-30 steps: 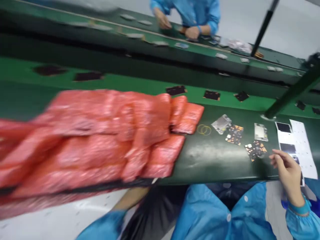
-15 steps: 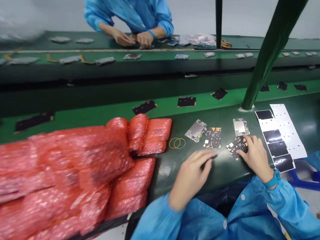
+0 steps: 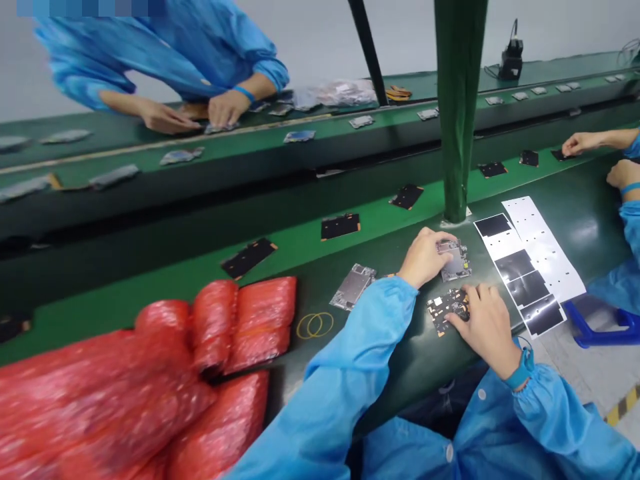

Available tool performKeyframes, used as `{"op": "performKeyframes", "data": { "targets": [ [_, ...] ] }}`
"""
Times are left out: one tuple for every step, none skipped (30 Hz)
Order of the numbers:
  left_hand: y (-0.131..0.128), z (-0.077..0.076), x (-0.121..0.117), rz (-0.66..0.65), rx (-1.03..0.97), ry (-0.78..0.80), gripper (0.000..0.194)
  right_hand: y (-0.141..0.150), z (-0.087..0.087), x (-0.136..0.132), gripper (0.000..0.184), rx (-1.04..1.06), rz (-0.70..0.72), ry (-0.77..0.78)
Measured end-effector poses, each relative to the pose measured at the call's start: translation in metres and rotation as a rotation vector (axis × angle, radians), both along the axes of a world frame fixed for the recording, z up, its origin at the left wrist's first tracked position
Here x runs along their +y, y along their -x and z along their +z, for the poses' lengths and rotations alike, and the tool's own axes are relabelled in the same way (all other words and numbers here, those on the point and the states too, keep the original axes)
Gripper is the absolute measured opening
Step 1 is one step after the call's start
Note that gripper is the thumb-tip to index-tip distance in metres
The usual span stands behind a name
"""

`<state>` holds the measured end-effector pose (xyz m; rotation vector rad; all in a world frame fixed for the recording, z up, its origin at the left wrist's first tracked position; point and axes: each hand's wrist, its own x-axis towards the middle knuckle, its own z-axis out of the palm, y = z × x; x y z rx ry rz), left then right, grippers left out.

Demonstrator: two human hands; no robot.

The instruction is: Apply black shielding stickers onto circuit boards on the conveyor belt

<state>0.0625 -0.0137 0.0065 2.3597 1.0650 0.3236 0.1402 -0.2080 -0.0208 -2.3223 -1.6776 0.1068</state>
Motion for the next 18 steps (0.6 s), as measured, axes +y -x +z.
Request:
{"op": "performKeyframes", "data": {
  "targets": [
    [0.002, 0.005, -0.003, 0.015, -0.046, -0.044, 0.039, -0.001, 0.001, 0.000, 0.047, 0.028, 0.006, -0.003],
    [0.003, 0.009, -0.006, 0.024, -0.079, -0.107, 0.037, -0.002, 0.001, -0.001, 0.047, 0.063, 0.014, -0.014],
    [0.004, 0.013, -0.009, 0.024, -0.095, -0.175, 0.038, -0.004, 0.002, -0.004, 0.046, 0.101, 0.024, -0.032],
    [0.004, 0.015, -0.012, 0.009, -0.089, -0.233, 0.040, -0.006, 0.003, -0.008, 0.043, 0.140, 0.034, -0.055],
    [0.004, 0.014, -0.014, -0.019, -0.061, -0.270, 0.042, -0.009, 0.004, -0.013, 0.039, 0.173, 0.038, -0.081],
    [0.003, 0.012, -0.015, -0.059, -0.018, -0.280, 0.042, -0.012, 0.004, -0.019, 0.034, 0.200, 0.038, -0.109],
    [0.001, 0.009, -0.016, -0.099, 0.021, -0.268, 0.039, -0.018, 0.005, -0.025, 0.029, 0.220, 0.032, -0.140],
    [-0.001, 0.004, -0.016, -0.130, 0.046, -0.246, 0.034, -0.024, 0.007, -0.033, 0.025, 0.231, 0.017, -0.175],
    [-0.004, 0.000, -0.017, -0.150, 0.061, -0.222, 0.030, -0.033, 0.008, -0.040, 0.023, 0.235, -0.006, -0.212],
    [-0.008, -0.004, -0.019, -0.167, 0.074, -0.201, 0.034, -0.044, 0.010, -0.047, 0.021, 0.233, -0.035, -0.249],
    [-0.014, -0.008, -0.021, -0.182, 0.078, -0.186, 0.045, -0.057, 0.013, -0.052, 0.020, 0.225, -0.072, -0.285],
    [-0.022, -0.010, -0.025, -0.196, 0.070, -0.180, 0.055, -0.072, 0.016, -0.057, 0.020, 0.213, -0.113, -0.313],
    [-0.032, -0.011, -0.029, -0.215, 0.052, -0.183, 0.061, -0.089, 0.019, -0.059, 0.019, 0.200, -0.154, -0.335],
    [-0.044, -0.011, -0.034, -0.242, 0.025, -0.187, 0.061, -0.106, 0.022, -0.058, 0.019, 0.182, -0.195, -0.343],
    [-0.058, -0.011, -0.038, -0.284, 0.001, -0.185, 0.058, -0.122, 0.024, -0.055, 0.019, 0.171, -0.228, -0.340],
    [-0.073, -0.011, -0.042, -0.333, -0.016, -0.174, 0.055, -0.138, 0.025, -0.049, 0.019, 0.171, -0.245, -0.331],
    [-0.089, -0.012, -0.046, -0.383, -0.023, -0.153, 0.056, -0.153, 0.026, -0.041, 0.019, 0.172, -0.250, -0.318],
    [-0.103, -0.013, -0.048, -0.424, -0.020, -0.125, 0.059, -0.165, 0.025, -0.032, 0.019, 0.169, -0.243, -0.306]
  ]
}}
